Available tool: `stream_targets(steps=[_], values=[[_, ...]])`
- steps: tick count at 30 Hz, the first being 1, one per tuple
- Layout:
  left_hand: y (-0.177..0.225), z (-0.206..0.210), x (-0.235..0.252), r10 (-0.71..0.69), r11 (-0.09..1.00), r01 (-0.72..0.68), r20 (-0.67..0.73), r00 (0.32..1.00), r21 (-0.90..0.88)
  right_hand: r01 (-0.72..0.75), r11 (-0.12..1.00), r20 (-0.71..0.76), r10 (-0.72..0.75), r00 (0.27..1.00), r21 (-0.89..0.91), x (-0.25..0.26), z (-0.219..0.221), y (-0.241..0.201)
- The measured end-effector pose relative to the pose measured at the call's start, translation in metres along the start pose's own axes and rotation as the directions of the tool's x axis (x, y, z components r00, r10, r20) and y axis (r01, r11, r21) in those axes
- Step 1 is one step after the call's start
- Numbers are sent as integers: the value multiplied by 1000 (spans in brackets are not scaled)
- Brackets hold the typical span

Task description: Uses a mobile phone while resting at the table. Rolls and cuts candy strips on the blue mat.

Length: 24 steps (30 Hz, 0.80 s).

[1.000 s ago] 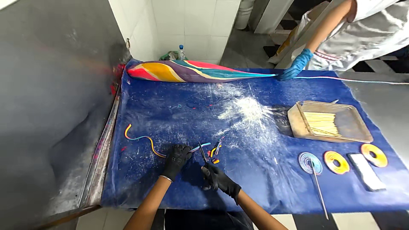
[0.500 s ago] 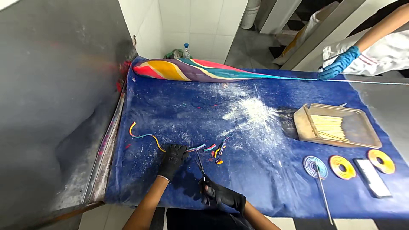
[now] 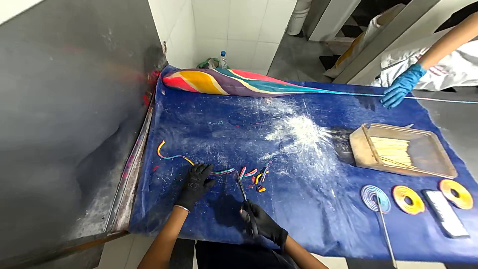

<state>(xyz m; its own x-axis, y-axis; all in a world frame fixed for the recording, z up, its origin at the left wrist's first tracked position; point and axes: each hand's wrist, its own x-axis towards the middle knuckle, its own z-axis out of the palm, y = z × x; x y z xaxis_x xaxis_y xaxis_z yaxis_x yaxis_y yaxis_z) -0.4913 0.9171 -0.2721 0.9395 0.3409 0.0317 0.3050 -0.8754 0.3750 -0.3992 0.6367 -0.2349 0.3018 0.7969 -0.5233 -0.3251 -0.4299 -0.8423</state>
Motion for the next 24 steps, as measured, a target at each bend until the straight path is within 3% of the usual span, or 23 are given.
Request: stream_targets(steps=[4, 6, 14, 18, 21, 24], values=[[-6, 2, 10, 28, 997, -29, 16, 999, 76, -51, 993, 261, 22, 965, 108, -12, 6, 4], [-4, 8, 17, 90, 993, -90, 4, 996, 77, -101, 987, 302, 59, 952, 127, -4, 12, 1], [-2, -1, 21, 294, 954, -289, -54, 954, 85, -100, 994, 158, 92, 983, 41, 48, 16, -20], [-9, -2, 22, 215, 977, -215, -38, 976, 1, -85, 995, 30, 83, 996, 58, 54, 20, -16], [-27, -18, 19, 100, 995, -101, 77, 992, 7, -47, 998, -49, 49, 998, 45, 48, 25, -13], [-49, -22, 18, 64, 996, -68, 63, 996, 60, -34, 998, 19, 35, 999, -55, 39, 27, -11]])
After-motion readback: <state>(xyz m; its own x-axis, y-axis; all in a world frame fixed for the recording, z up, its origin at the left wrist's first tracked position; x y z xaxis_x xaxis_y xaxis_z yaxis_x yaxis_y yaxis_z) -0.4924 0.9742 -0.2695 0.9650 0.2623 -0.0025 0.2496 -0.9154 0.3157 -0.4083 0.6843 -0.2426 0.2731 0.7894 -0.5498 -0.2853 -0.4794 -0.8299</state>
